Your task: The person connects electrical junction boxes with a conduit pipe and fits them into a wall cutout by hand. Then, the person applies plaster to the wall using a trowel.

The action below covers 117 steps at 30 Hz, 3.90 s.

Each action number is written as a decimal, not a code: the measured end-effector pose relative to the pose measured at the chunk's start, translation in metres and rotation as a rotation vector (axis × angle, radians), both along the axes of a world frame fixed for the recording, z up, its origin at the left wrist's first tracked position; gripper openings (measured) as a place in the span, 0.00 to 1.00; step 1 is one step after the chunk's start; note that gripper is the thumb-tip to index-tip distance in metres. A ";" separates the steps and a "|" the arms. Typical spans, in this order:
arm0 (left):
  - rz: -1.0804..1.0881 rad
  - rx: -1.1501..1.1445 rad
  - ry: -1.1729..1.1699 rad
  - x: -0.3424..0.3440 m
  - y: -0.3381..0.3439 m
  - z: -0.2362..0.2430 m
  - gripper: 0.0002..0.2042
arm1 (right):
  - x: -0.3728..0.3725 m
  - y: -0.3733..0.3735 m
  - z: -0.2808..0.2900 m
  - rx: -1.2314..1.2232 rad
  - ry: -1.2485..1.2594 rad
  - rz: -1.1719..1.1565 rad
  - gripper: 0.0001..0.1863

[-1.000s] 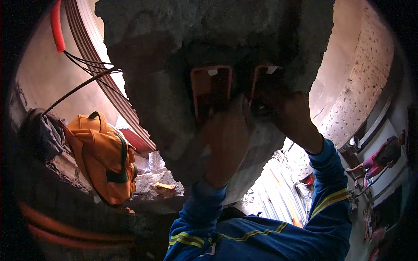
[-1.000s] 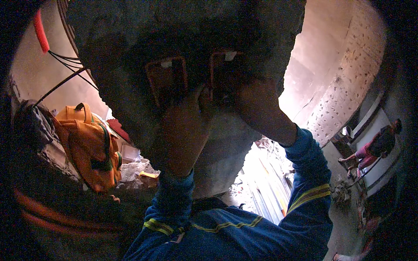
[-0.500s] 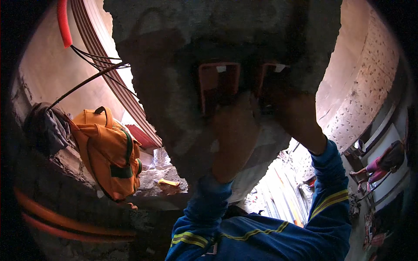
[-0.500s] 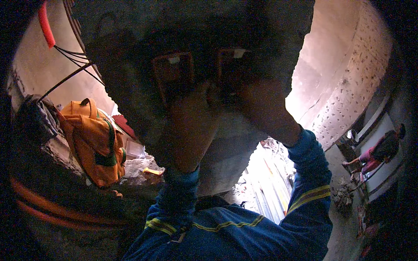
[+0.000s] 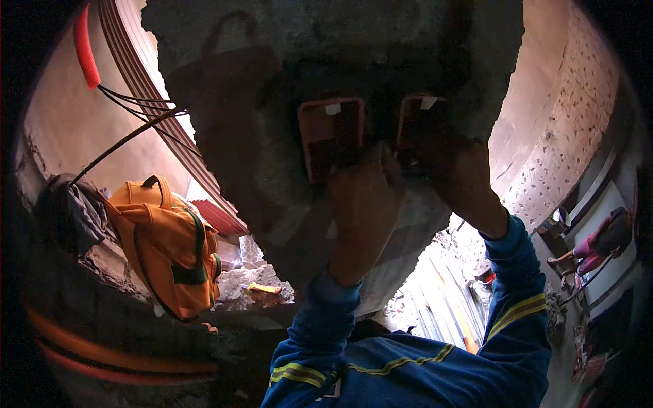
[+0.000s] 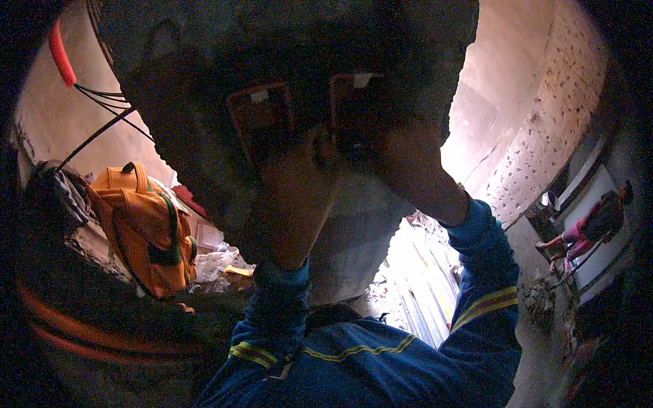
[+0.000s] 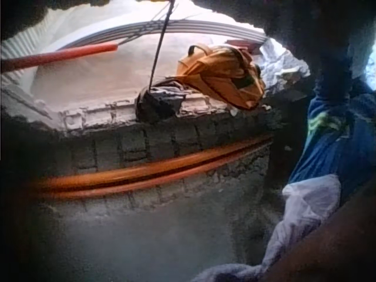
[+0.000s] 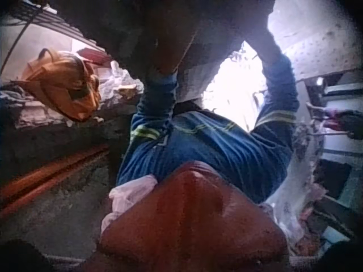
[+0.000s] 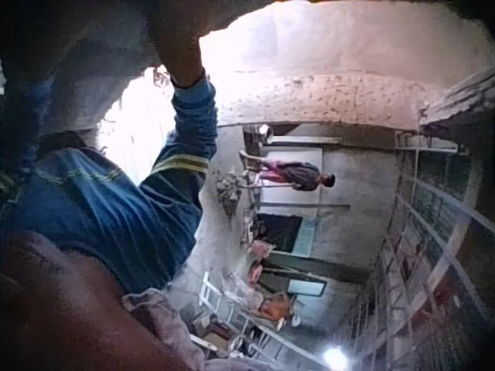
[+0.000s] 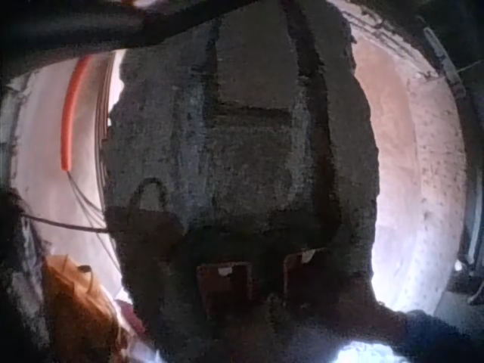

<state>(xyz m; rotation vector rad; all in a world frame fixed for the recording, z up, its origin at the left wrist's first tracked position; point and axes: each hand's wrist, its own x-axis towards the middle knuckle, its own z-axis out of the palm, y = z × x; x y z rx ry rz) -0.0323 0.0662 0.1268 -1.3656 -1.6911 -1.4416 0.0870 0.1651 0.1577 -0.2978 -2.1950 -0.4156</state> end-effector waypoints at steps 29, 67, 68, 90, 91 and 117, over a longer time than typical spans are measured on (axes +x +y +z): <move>-0.029 0.022 -0.066 -0.003 -0.004 -0.001 0.10 | 0.002 0.002 0.004 0.029 -0.115 -0.010 0.19; -0.144 0.027 -0.288 -0.013 -0.033 -0.007 0.14 | -0.001 0.010 -0.001 0.040 -0.142 -0.041 0.24; -0.142 0.013 -0.310 -0.011 -0.033 -0.006 0.14 | -0.001 0.011 -0.001 0.208 -0.038 0.043 0.23; 0.177 -0.082 0.011 0.001 -0.010 -0.004 0.08 | 0.004 -0.021 -0.045 -0.378 0.100 0.104 0.19; 0.134 -0.067 -0.014 0.001 -0.009 -0.003 0.08 | 0.004 -0.023 -0.044 -0.384 0.106 0.099 0.19; 0.230 -0.318 0.006 0.000 -0.029 0.008 0.06 | -0.001 -0.015 -0.005 0.082 -0.076 -0.052 0.22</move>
